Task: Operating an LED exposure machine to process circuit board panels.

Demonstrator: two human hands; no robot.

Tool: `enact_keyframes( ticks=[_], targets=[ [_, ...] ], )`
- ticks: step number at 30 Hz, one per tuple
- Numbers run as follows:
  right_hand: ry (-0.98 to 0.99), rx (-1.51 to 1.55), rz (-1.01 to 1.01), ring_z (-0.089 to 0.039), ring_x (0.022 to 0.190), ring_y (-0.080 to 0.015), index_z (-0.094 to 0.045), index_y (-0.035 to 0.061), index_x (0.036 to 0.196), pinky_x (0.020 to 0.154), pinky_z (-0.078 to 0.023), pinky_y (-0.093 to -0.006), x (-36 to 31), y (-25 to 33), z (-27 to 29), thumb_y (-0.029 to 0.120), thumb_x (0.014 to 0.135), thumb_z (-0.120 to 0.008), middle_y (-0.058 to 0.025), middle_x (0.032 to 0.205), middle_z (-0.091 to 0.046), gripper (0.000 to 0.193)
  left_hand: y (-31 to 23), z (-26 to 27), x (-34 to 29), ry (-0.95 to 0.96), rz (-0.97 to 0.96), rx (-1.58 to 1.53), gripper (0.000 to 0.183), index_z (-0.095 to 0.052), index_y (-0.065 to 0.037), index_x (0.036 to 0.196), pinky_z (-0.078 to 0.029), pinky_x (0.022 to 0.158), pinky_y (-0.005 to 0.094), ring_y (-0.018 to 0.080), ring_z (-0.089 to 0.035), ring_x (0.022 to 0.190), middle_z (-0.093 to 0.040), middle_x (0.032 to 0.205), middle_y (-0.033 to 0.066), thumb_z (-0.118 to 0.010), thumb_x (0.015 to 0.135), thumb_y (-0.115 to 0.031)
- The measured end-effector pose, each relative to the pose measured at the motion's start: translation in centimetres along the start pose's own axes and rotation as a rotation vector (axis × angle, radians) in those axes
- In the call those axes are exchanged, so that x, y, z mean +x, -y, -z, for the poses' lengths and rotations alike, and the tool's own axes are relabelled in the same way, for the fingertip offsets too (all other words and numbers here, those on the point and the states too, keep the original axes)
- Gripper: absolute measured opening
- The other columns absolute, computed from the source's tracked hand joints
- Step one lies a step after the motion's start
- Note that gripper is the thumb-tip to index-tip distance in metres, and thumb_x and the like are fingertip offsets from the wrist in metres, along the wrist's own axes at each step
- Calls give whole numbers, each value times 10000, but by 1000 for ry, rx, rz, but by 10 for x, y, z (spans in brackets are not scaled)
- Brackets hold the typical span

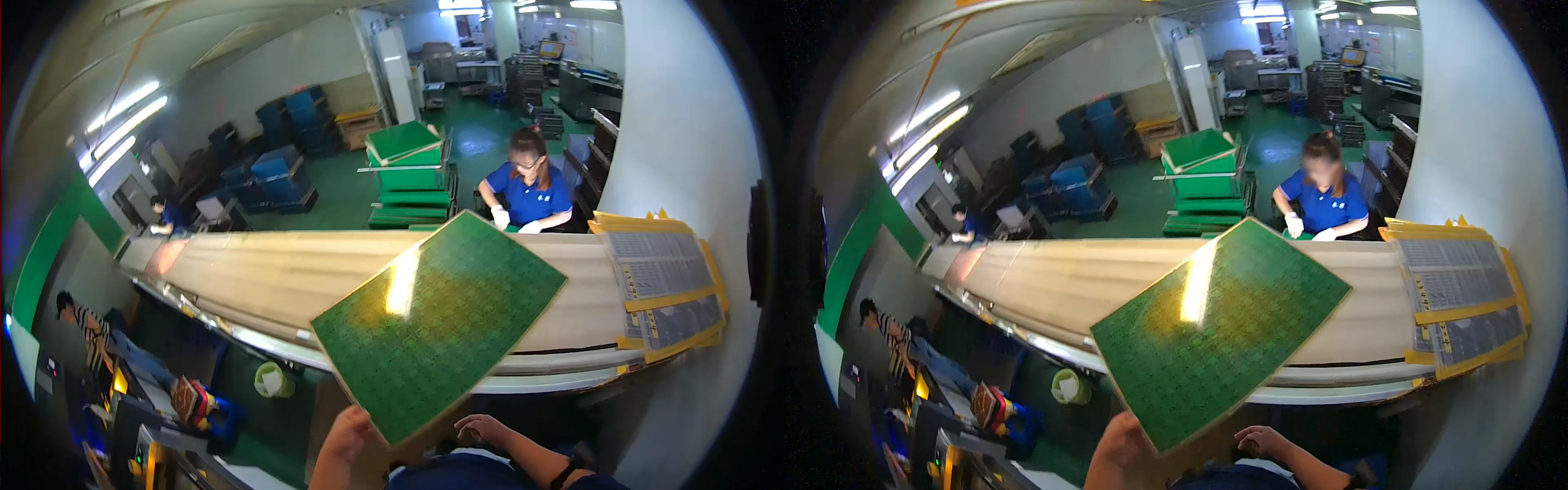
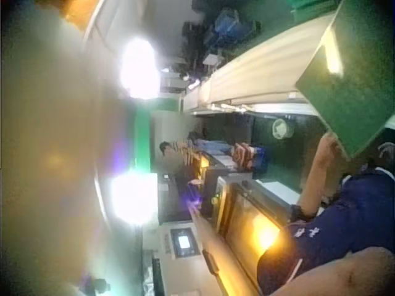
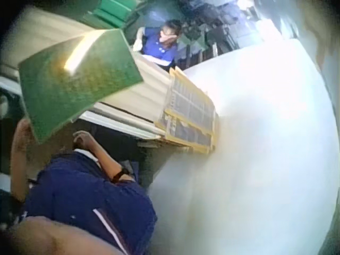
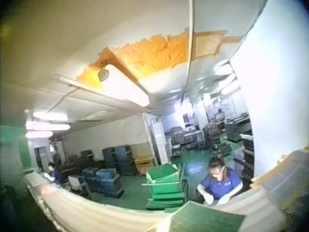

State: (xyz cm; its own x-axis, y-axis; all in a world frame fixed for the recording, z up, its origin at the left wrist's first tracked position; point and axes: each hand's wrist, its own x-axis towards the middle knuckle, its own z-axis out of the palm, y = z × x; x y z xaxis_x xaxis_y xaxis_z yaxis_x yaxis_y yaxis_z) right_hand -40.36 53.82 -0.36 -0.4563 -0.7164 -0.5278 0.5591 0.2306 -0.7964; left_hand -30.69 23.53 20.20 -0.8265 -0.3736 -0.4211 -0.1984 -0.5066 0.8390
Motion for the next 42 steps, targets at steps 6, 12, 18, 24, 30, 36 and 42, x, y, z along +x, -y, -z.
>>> enact_keyframes(
  ticks=[6, 12, 18, 24, 30, 36, 42],
  targets=[
    [310, -579, 73, -672, 940, -174, -710, 4, 1076, 900, -530, -324, 31, 33, -59, 91, 953, -458, -94, 986, -722, 293, -12, 22, 11, -162, -135, -167, 346, -597, 23, 1212, -567, 848, 392, 245, -684, 948, -682, 1099, 128, -654, 908, -131],
    [342, -813, 887, -643, 845, -156, -705, 18, 953, 799, -528, -325, 128, -69, -78, 146, 968, -482, -62, 892, -692, 258, 12, 127, -83, -437, -263, -302, 385, -591, 15, 1237, -565, 839, 394, 232, -682, 948, -687, 1108, 117, -675, 900, -151],
    [752, -741, -265, -404, 622, -85, -512, 72, 706, 581, -351, -295, 83, 10, -152, 367, 1036, -478, 44, 643, -455, 444, 149, 206, -273, -969, -658, -604, 360, -593, -5, 1207, -571, 839, 414, 244, -686, 965, -695, 1075, 110, -670, 914, -199],
    [915, -879, -327, -422, 509, -88, -524, 106, 664, 486, -335, -279, 111, 0, -216, 361, 1024, -509, 24, 597, -485, 441, 291, 205, -349, -1491, -970, -1089, 183, -599, -16, 1109, -560, 849, 403, 234, -665, 938, -667, 1044, 108, -644, 945, -85],
    [1030, -1048, -305, -424, 497, -88, -521, 97, 660, 479, -328, -278, 147, -28, -312, 339, 1016, -531, 22, 568, -464, 431, 392, 252, -378, -1796, -1226, -1428, 104, -568, -70, 949, -533, 869, 330, 190, -629, 785, -607, 875, 42, -662, 955, -114],
    [1279, -1322, -201, -421, 528, -100, -511, 69, 660, 497, -343, -299, 98, -52, -472, 326, 994, -559, 26, 589, -449, 424, 446, 285, -428, -2079, -1409, -1552, 164, -525, -34, 1013, -601, 770, 337, 200, -644, 779, -585, 837, 48, -638, 974, -148],
    [1611, -1389, 540, -433, 533, -121, -602, 48, 728, 529, -395, -314, 21, -62, -652, 244, 916, -622, -10, 549, -443, 273, 444, 253, -450, -1605, -1115, -1739, 414, -533, 27, 1155, -594, 778, 407, 274, -686, 836, -685, 1021, 144, -513, 1033, -368]
  ],
)
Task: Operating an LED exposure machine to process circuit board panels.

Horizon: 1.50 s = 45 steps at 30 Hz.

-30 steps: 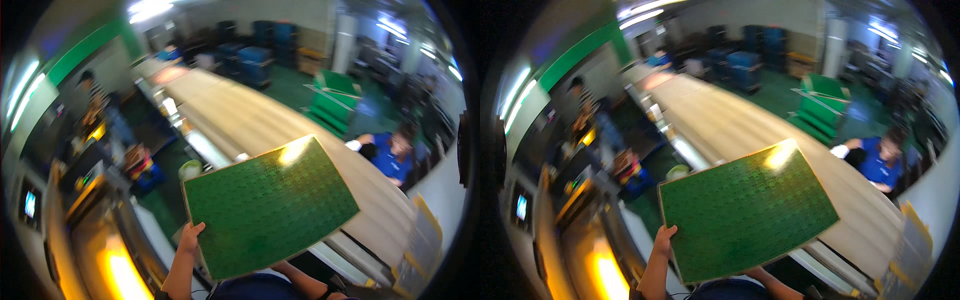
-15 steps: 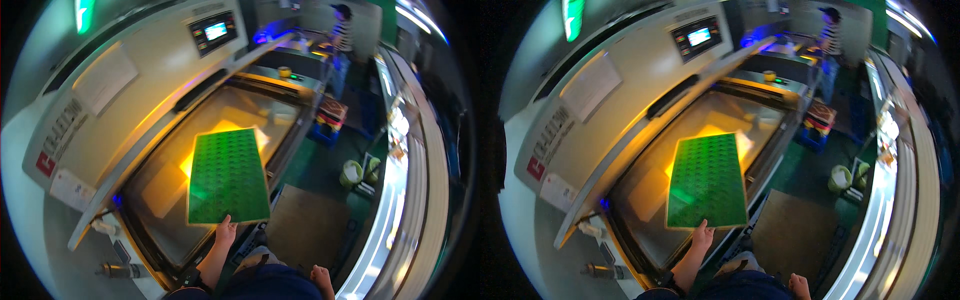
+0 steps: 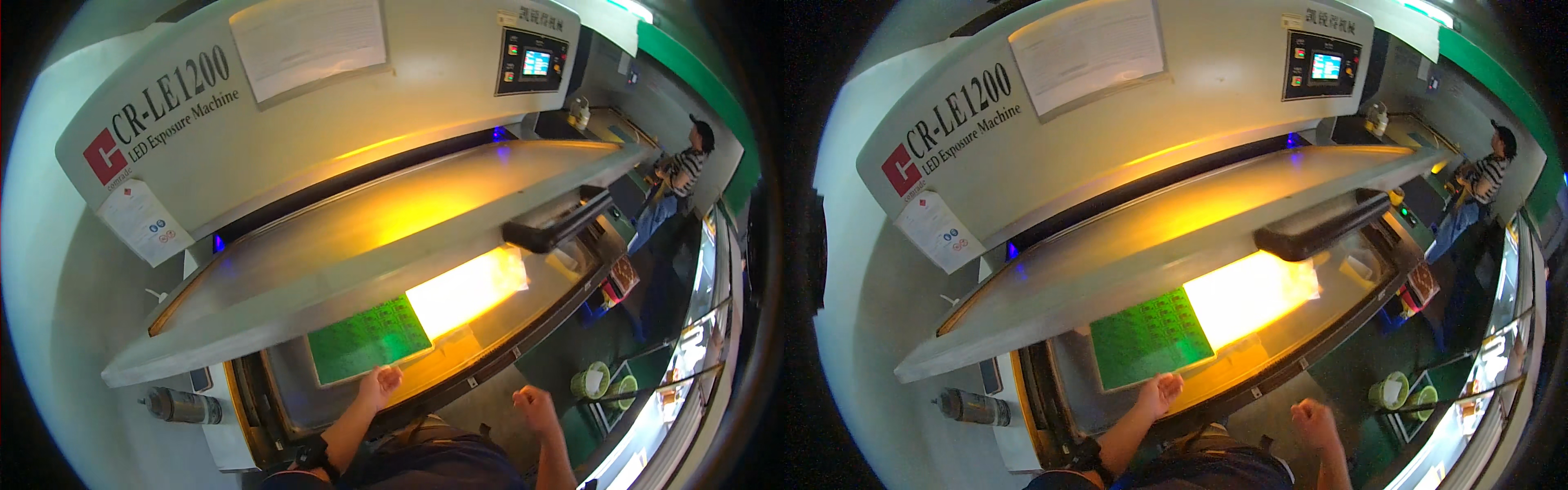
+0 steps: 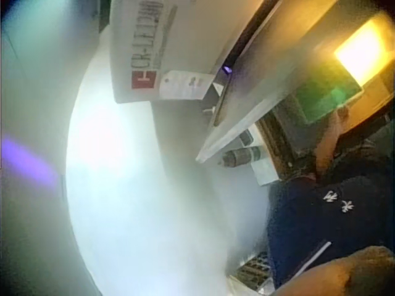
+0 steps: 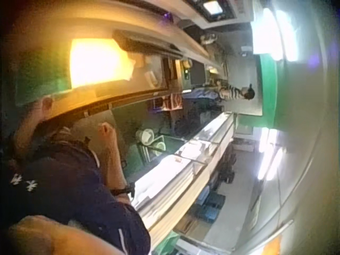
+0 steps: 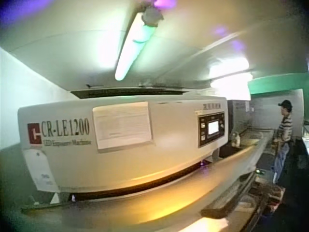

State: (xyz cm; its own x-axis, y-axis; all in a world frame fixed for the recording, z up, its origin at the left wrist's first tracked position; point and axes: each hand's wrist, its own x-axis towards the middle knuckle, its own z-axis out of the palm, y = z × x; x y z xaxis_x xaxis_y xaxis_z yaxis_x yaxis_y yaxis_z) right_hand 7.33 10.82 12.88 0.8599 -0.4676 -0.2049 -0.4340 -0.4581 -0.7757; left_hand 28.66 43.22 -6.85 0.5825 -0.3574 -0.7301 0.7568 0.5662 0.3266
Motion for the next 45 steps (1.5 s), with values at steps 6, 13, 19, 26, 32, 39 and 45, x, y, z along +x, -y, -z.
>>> enact_keyframes(
  ticks=[6, 13, 19, 26, 32, 39, 45],
  targets=[
    [-623, -291, 916, -600, 930, -268, -631, 101, 1068, 821, -479, -403, 82, 162, 108, 178, 770, -774, -100, 1028, -624, 340, -21, -30, -52, -177, -1014, 2199, 677, -420, -185, 1492, -235, 1100, 701, 427, -341, 1409, -364, 1561, 111, -479, 961, -600],
    [-307, -626, 962, -593, 991, -342, -620, 97, 976, 897, -449, -442, 146, 292, 170, 154, 641, -804, -98, 1001, -647, 386, -12, -11, 3, -242, -727, 2314, 790, -244, -307, 1575, 1, 1060, 806, 461, -1, 1500, -52, 1671, 63, -368, 923, -735],
    [-105, -648, 941, -634, 895, -342, -625, 97, 910, 805, -479, -458, 136, 266, 168, 128, 613, -794, -83, 887, -662, 344, -1, -30, 2, -283, -768, 2255, 848, -193, -257, 1589, 1, 1102, 760, 420, -31, 1513, -89, 1664, 101, -337, 919, -755],
    [683, -1191, 652, -707, 855, -321, -755, 182, 976, 756, -567, -450, 137, 152, 132, 447, 801, -694, -112, 889, -726, 324, 75, -87, -96, 616, -481, 1735, 757, -343, -45, 1520, -231, 1186, 488, 336, -346, 1439, -379, 1540, 214, -388, 1004, -597],
    [925, -1266, 293, -703, 928, -317, -753, 200, 1002, 784, -560, -451, 137, -70, 1, 649, 852, -574, -100, 963, -730, 506, 93, -141, -106, 1042, 60, 1316, 563, -419, -163, 1504, -265, 1181, 440, 314, -345, 1437, -415, 1538, 137, -449, 1036, -475],
    [905, -1208, 353, -692, 988, -325, -744, 202, 1060, 830, -548, -457, 146, -139, -42, 685, 862, -534, -102, 1017, -729, 562, 2, -97, -11, -231, -723, 2077, 705, -347, -250, 1536, -134, 1164, 668, 417, -179, 1488, -249, 1625, 91, -354, 972, -673],
    [934, -1246, 235, -699, 982, -311, -753, 216, 1038, 813, -552, -444, 151, -165, -57, 641, 834, -574, -87, 1017, -735, 503, 20, -50, 20, -368, -879, 2287, 788, -202, -329, 1580, -10, 1149, 711, 399, -47, 1518, -118, 1665, 15, -331, 922, -744]
  ],
)
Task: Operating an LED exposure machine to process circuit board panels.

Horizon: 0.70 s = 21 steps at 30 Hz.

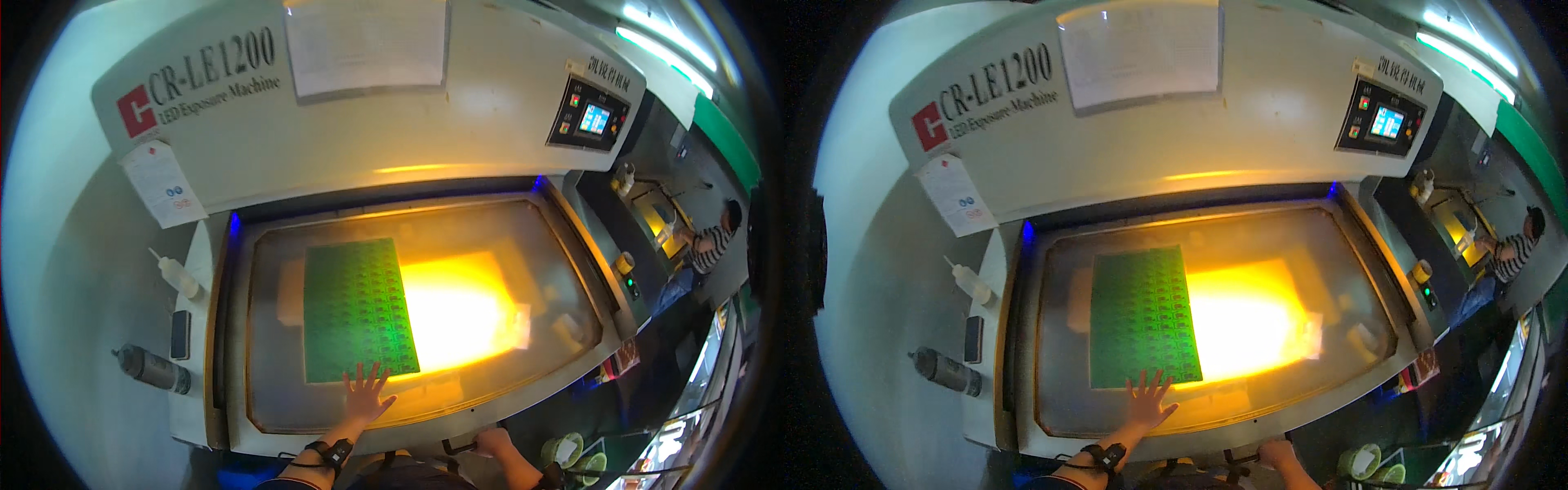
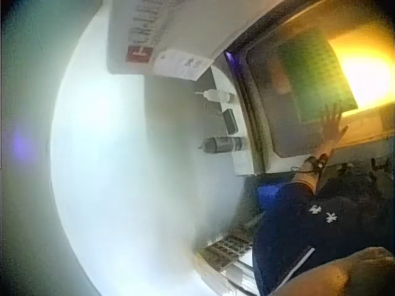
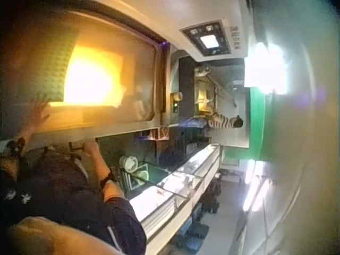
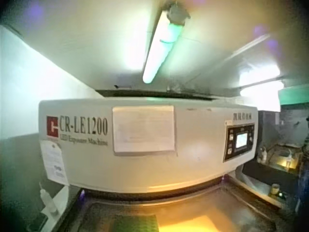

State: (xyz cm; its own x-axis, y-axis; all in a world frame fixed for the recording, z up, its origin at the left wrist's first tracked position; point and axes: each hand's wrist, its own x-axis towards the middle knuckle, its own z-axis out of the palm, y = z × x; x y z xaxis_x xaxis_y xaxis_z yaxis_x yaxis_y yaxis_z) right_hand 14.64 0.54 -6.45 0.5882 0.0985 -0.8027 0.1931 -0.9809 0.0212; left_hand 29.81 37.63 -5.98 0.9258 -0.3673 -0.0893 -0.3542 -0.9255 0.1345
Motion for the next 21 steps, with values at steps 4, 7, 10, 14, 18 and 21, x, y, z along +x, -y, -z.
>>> enact_keyframes(
  ticks=[4, 7, 10, 14, 18, 21],
  targets=[
    [83, -48, -49, -712, 936, -291, -765, 229, 1001, 780, -555, -441, -6, -1, 5, 539, 799, -625, -82, 972, -742, 396, -3, 10, -1, -19, 27, 60, 790, -224, -336, 1575, -34, 1153, 703, 374, -69, 1521, -128, 1664, 11, -352, 912, -747],
    [6, 12, -13, -722, 883, -281, -775, 212, 953, 749, -559, -432, -24, 7, 41, 458, 771, -647, -93, 919, -744, 332, 0, 12, 4, -51, 23, 21, 793, -245, -339, 1568, -34, 1160, 691, 367, -103, 1517, -146, 1660, 1, -384, 902, -744],
    [-103, 42, 32, -724, 834, -293, -776, 168, 890, 717, -562, -432, -22, 0, 19, 452, 777, -648, -114, 879, -740, 332, -5, 7, 0, -65, 21, 9, 800, -247, -341, 1567, -27, 1162, 686, 359, -106, 1518, -151, 1659, -3, -399, 894, -747],
    [-210, 53, 71, -714, 870, -298, -760, 148, 931, 761, -558, -435, -21, 4, 10, 463, 773, -674, -109, 900, -733, 363, 3, -17, -1, -131, 53, 138, 870, -240, -325, 1571, -6, 1158, 687, 358, -71, 1523, -118, 1665, 13, -431, 855, -781],
    [-418, 205, 197, -675, 997, -306, -718, 127, 1040, 841, -539, -439, -51, 11, 21, 408, 783, -726, -98, 1016, -707, 381, -36, -5, 5, 204, 259, -103, 1258, -40, -219, 1604, 51, 1128, 719, 432, 49, 1511, 54, 1668, 105, -588, 673, -863],
    [-797, 522, 564, -648, 1035, -324, -696, 113, 1039, 892, -520, -441, -71, 14, 2, 320, 803, -745, -94, 1060, -684, 318, -83, 10, 24, 391, 415, -104, 1507, 146, -166, 1575, 69, 1107, 736, 464, 147, 1487, 186, 1640, 148, -698, 539, -861]
  ],
)
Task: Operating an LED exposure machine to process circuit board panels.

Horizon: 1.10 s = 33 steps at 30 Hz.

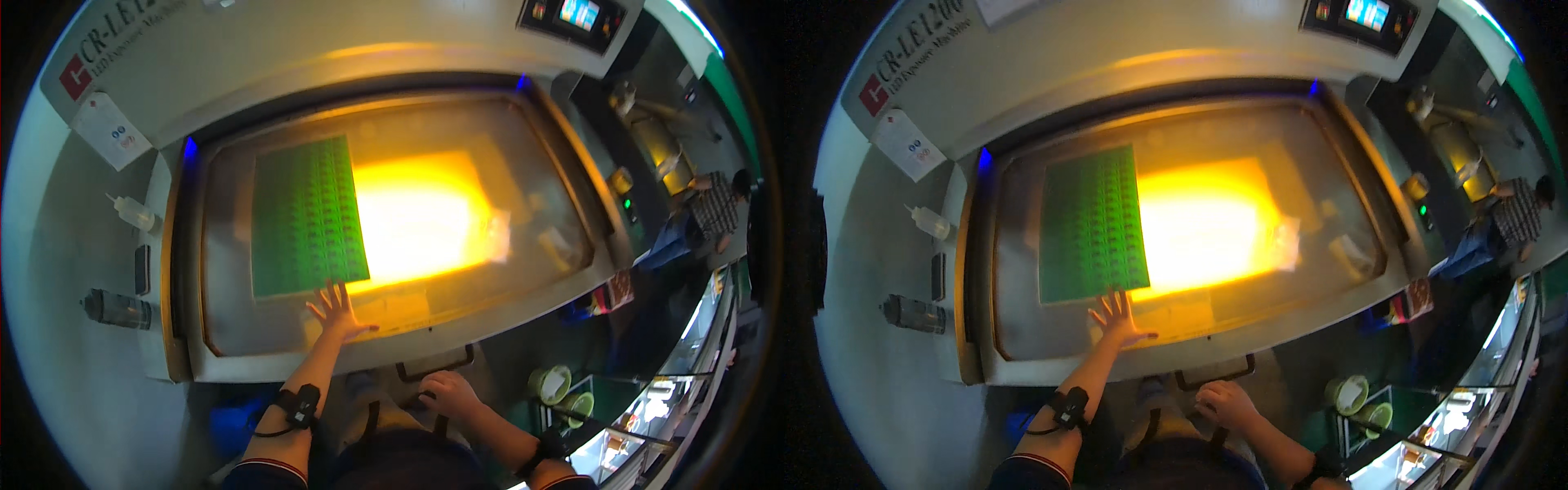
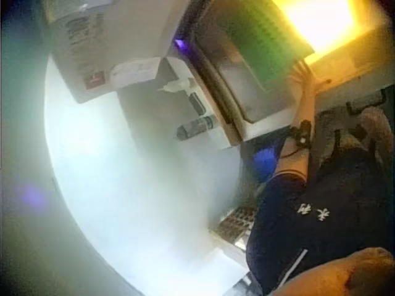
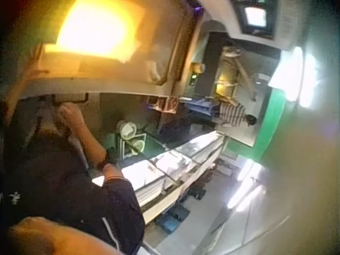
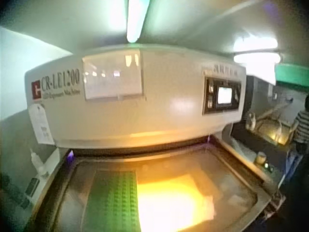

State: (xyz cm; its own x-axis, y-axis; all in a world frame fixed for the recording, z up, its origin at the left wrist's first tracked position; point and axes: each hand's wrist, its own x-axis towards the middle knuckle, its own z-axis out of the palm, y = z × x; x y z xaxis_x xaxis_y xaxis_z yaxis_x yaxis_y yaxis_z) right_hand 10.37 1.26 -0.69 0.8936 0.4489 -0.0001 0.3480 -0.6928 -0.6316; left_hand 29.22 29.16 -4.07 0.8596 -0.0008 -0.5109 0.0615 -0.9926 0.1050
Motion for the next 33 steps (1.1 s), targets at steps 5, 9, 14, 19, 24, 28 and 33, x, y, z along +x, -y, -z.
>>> enact_keyframes(
  ticks=[5, 9, 14, 19, 24, 28, 33],
  targets=[
    [370, 219, -166, -577, 1169, -356, -643, 79, 1157, 980, -481, -447, -33, -24, -24, 247, 845, -710, -142, 1258, -603, 361, -5, 10, 6, 8, 63, 24, 1592, 263, -203, 1534, 82, 1106, 729, 424, 233, 1476, 295, 1611, 114, -746, 485, -846],
    [123, 154, -263, -537, 1213, -369, -599, 64, 1251, 1030, -432, -468, 10, -95, -74, 221, 843, -710, -167, 1230, -613, 451, 0, 0, 7, 45, 113, 74, 1602, 274, -218, 1530, 96, 1106, 714, 404, 299, 1456, 317, 1602, 117, -726, 465, -877],
    [-176, 62, -227, -575, 1157, -385, -616, 57, 1226, 990, -464, -473, 70, -167, -126, 197, 816, -707, -182, 1175, -637, 442, -4, -11, 12, 49, 68, 52, 1619, 273, -199, 1530, 106, 1099, 714, 421, 309, 1447, 317, 1602, 118, -717, 452, -891],
    [-77, -65, -279, -582, 1147, -383, -622, 67, 1221, 975, -473, -472, 88, -159, -147, 188, 808, -705, -175, 1170, -641, 438, 5, -10, 9, 25, 61, 36, 1623, 265, -189, 1534, 108, 1089, 722, 427, 311, 1445, 320, 1601, 124, -729, 453, -879],
    [-16, -119, -254, -589, 1137, -380, -627, 76, 1215, 961, -482, -471, 63, -119, -171, 179, 800, -704, -168, 1165, -646, 435, 9, -15, 9, -32, 39, 22, 1614, 249, -178, 1541, 107, 1074, 742, 437, 308, 1443, 310, 1603, 138, -735, 463, -868],
    [10, -197, -262, -595, 1128, -379, -632, 83, 1211, 949, -490, -470, 71, -95, -192, 172, 793, -702, -163, 1160, -650, 433, 0, -10, 7, 13, 55, 62, 1601, 243, -166, 1543, 73, 1069, 765, 451, 283, 1449, 301, 1607, 136, -709, 476, -886],
    [21, -385, -343, -602, 1118, -377, -637, 93, 1205, 935, -499, -469, 80, -81, -188, 163, 785, -701, -156, 1155, -654, 431, -5, -3, 6, -41, 0, 29, 1597, 231, -151, 1546, 80, 1074, 758, 461, 261, 1455, 285, 1611, 143, -723, 486, -871]
  ],
)
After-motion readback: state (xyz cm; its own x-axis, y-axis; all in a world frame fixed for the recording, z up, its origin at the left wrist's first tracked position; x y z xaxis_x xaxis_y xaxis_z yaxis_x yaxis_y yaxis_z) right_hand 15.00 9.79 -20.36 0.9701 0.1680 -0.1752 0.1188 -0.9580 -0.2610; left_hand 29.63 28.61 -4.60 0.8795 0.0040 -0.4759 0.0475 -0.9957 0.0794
